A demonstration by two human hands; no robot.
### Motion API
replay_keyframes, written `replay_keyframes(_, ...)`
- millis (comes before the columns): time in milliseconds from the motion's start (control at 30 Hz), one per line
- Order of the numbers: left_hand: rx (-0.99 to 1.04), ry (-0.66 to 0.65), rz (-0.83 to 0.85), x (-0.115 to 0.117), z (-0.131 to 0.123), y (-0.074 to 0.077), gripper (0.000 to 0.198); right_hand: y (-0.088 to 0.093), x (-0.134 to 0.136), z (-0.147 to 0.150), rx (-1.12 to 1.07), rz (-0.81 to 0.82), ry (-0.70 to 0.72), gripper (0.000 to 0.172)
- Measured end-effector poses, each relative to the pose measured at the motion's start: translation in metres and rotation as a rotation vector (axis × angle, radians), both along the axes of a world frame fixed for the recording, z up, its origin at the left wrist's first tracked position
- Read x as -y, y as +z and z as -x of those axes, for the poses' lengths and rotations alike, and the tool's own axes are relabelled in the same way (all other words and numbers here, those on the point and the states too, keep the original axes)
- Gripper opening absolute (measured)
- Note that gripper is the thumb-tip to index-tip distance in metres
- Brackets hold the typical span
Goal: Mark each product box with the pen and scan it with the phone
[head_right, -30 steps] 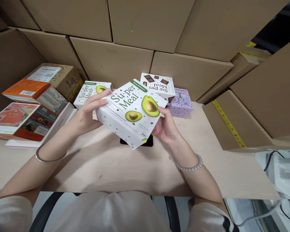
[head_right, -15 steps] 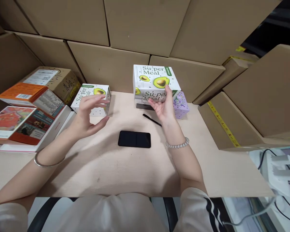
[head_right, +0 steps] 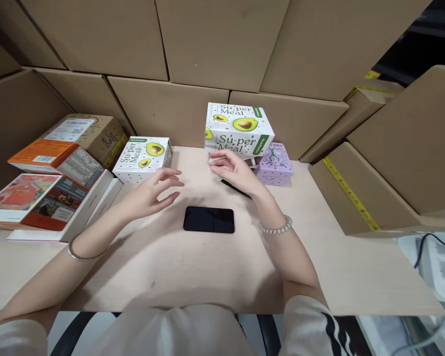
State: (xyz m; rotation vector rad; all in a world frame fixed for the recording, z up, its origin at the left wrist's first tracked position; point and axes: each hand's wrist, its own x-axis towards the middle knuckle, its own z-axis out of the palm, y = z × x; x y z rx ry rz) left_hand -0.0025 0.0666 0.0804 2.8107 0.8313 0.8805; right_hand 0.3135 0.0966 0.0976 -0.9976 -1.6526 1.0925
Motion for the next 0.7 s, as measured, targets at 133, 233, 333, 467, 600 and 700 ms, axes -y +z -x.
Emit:
replay_keyframes(133, -0.071, 0.152, 0.035, -0.013, 0.004, -0.017, 0.022, -0.001, -0.004, 0.005, 0.347, -0.178, 0.049, 0.058)
replay_keyframes(233, -0.061, 0.337, 0.017, -0.022, 0.006, -0.027, 0.027, 0.003, -0.004, 0.014, 0.682, -0.313, 0.004, 0.066)
replay_keyframes(333, -0.017, 0.565, 0.032, -0.028, 0.010, -0.034, 0.060, 0.006, -0.007, 0.026, 0.873, -0.396, -0.085, 0.073)
replay_keyframes(467, -0.062, 0.746, 0.166, -0.035, 0.021, -0.038, 0.092, 0.004, -0.016, 0.032, 0.923, -0.376, -0.155, 0.080)
replay_keyframes(600, -0.184, 0.811, 0.204, -0.039, 0.027, -0.039, 0.089, 0.003, -0.016, 0.029, 0.892, -0.355, -0.134, 0.082)
replay_keyframes(700, -0.234, 0.809, 0.197, -0.037, 0.027, -0.037, 0.092, -0.002, -0.010, 0.031, 0.765, -0.301, -0.139, 0.076)
